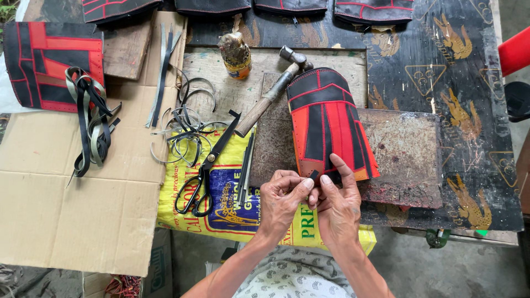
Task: The person assembles a patchwork leather bag at a workbench. They fold and press the leather body, hammer the seam, trim excess material with scissors, and attach a black strap to the bag's edge, working the piece over the bench.
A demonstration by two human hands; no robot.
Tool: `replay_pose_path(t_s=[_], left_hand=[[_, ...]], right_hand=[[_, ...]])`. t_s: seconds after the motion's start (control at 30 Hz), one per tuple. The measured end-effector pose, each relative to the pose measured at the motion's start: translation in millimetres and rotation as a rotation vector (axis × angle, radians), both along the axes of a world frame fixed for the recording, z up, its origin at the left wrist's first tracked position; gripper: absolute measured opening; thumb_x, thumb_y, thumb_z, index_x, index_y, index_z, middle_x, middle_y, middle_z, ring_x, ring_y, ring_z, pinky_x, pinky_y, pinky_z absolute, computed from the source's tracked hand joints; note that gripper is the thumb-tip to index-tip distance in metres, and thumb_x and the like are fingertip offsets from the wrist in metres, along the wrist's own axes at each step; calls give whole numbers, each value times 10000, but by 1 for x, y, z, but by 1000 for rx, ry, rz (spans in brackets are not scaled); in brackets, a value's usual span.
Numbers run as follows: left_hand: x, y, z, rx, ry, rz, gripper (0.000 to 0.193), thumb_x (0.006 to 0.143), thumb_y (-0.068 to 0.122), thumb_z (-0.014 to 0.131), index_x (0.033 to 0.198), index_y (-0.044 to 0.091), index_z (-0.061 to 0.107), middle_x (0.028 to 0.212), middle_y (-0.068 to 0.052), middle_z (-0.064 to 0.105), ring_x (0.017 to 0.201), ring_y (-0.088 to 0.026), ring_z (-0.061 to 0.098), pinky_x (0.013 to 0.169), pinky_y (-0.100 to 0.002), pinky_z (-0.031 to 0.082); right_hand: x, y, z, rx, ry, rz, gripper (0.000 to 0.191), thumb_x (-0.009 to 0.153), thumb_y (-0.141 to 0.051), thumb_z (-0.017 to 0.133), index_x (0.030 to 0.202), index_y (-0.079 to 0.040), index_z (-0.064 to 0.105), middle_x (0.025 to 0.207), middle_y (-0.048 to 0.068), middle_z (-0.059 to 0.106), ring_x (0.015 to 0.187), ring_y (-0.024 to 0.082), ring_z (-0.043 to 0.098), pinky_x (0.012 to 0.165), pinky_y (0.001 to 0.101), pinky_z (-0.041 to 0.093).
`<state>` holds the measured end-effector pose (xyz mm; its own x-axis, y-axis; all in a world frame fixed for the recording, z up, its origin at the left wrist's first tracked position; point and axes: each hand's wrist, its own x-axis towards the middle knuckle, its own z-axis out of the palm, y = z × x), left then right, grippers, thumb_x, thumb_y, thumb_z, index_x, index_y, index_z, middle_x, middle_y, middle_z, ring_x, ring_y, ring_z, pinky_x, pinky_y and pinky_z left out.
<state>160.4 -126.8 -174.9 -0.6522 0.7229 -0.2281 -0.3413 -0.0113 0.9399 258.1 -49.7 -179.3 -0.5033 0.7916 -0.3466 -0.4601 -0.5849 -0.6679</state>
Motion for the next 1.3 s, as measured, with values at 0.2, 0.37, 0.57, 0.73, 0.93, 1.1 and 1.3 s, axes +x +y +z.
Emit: replay_pose_path(t_s=[0.2,0.37,0.57,0.73,0.93,1.1,1.3], left_hand=[[2,4,-1,24,-141,24,162,903,76,748,851,-76,735,1014,-78,563,712,-129,642,572,-256,572],[3,4,-7,9,-95,45,160,904,74,759,862,-79,741,1030,-85,582,744,-104,646,597,-241,559],[3,5,-9,2,-64,39,159,907,86,764,883,-71,758,1036,-82,593,757,-90,658,620,-235,559],[3,7,-6,-5,-90,24,166,903,98,760,869,-64,753,1013,-77,597,710,-103,665,603,-244,561],[4,7,-5,-15,-22,12,156,910,106,769,900,-50,772,995,-88,614,788,-94,657,640,-237,574],[5,8,-6,-34,-17,8,156,903,102,770,908,-53,778,1003,-83,609,831,-99,661,667,-247,598],[5,2,-9,-23,-50,-25,153,877,69,777,907,-80,766,1068,-85,618,857,-129,701,735,-249,611]], right_hand=[[0,0,-1,-4,1,-10,557,969,-26,633,1498,-84,470,873,86,671,654,136,620,577,281,526],[-1,2,-2,-15,-30,-20,544,956,-45,650,1472,-82,482,865,76,667,636,138,616,565,276,521],[-2,2,-2,-13,-48,-25,553,942,-47,670,1463,-86,488,853,59,658,613,129,603,549,258,513],[-4,3,-2,-22,-58,-56,571,920,-38,705,1451,-84,501,829,51,665,596,111,592,515,250,491],[-8,3,-4,-8,-106,-104,562,888,-17,732,1410,-81,534,808,44,676,573,91,579,473,239,457],[-10,3,-6,-25,-124,-142,551,871,10,751,1384,-82,571,774,6,634,550,61,522,452,218,405],[-5,10,0,-80,-148,-116,548,856,-5,735,1372,-92,569,766,-13,610,535,49,473,460,217,378]])
